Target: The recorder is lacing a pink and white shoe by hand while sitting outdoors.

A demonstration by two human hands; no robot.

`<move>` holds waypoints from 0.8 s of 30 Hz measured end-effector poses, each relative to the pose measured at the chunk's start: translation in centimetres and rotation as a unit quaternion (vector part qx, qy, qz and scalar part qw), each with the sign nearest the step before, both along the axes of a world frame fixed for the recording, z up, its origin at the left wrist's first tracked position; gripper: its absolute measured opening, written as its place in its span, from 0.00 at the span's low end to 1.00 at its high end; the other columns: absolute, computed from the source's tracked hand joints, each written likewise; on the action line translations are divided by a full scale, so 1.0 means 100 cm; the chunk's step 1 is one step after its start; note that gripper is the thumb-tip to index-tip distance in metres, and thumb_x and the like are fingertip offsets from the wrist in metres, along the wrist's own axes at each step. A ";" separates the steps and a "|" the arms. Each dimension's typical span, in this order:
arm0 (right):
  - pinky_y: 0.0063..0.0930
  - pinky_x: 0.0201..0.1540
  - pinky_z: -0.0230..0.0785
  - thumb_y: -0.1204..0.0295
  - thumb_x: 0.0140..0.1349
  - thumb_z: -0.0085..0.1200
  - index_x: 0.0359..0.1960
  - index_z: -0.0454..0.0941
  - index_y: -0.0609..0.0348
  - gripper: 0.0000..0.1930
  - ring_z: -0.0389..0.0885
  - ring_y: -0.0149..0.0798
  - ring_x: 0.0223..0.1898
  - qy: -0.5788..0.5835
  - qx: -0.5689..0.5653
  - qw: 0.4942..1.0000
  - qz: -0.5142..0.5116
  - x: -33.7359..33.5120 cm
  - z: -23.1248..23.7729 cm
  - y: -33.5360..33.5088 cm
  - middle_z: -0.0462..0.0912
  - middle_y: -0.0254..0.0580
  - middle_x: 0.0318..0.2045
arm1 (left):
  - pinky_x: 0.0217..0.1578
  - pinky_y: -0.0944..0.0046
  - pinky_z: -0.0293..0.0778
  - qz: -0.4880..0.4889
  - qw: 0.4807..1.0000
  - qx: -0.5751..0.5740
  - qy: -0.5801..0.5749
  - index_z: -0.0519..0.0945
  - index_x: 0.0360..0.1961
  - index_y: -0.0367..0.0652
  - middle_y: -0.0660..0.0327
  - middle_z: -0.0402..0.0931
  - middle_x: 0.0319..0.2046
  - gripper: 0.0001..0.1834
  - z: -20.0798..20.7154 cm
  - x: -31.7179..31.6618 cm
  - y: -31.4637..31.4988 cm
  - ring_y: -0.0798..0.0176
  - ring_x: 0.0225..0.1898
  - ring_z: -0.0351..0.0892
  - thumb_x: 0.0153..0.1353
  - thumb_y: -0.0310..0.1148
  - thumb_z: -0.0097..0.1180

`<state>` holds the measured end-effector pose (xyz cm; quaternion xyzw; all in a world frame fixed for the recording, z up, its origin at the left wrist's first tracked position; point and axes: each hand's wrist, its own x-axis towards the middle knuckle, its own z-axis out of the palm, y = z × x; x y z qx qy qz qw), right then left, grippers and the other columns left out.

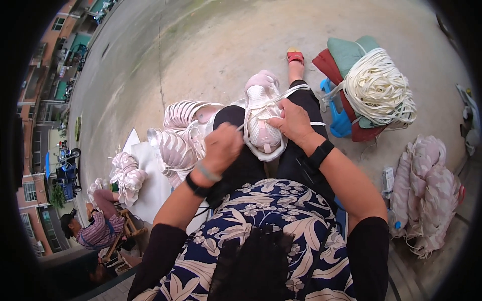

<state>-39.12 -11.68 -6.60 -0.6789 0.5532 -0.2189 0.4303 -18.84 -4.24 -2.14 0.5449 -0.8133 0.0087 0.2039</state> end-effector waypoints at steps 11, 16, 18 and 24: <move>0.28 0.28 0.68 0.55 0.45 0.64 0.32 0.74 0.65 0.24 0.75 0.34 0.25 -0.065 0.066 0.995 -0.027 0.001 -0.024 -0.012 0.76 0.40 0.24 | 0.29 0.43 0.67 0.568 0.793 0.186 -0.119 0.72 0.21 0.36 0.44 0.74 0.22 0.12 -0.065 0.249 0.222 0.38 0.26 0.73 0.51 0.36 0.49; 0.23 0.25 0.67 0.65 0.46 0.62 0.29 0.73 0.63 0.15 0.74 0.28 0.21 -0.143 0.087 0.985 -0.047 0.003 -0.036 -0.034 0.76 0.36 0.20 | 0.27 0.50 0.65 0.431 0.877 0.209 -0.016 0.73 0.23 0.40 0.49 0.72 0.22 0.14 -0.068 0.186 0.150 0.44 0.27 0.72 0.52 0.41 0.54; 0.24 0.26 0.67 0.68 0.46 0.60 0.30 0.73 0.64 0.14 0.75 0.28 0.22 -0.125 0.124 0.984 -0.028 0.014 -0.014 -0.030 0.76 0.36 0.20 | 0.30 0.53 0.65 0.333 0.934 0.107 0.070 0.73 0.25 0.39 0.51 0.71 0.24 0.09 -0.054 0.155 0.114 0.47 0.28 0.71 0.52 0.34 0.54; 0.22 0.25 0.66 0.71 0.47 0.57 0.26 0.75 0.63 0.08 0.74 0.26 0.21 -0.066 -0.011 0.994 -0.090 0.022 -0.028 -0.037 0.75 0.34 0.18 | 0.36 0.58 0.66 0.118 0.985 0.003 0.123 0.76 0.31 0.39 0.56 0.75 0.29 0.07 -0.012 0.055 0.015 0.52 0.33 0.72 0.49 0.28 0.57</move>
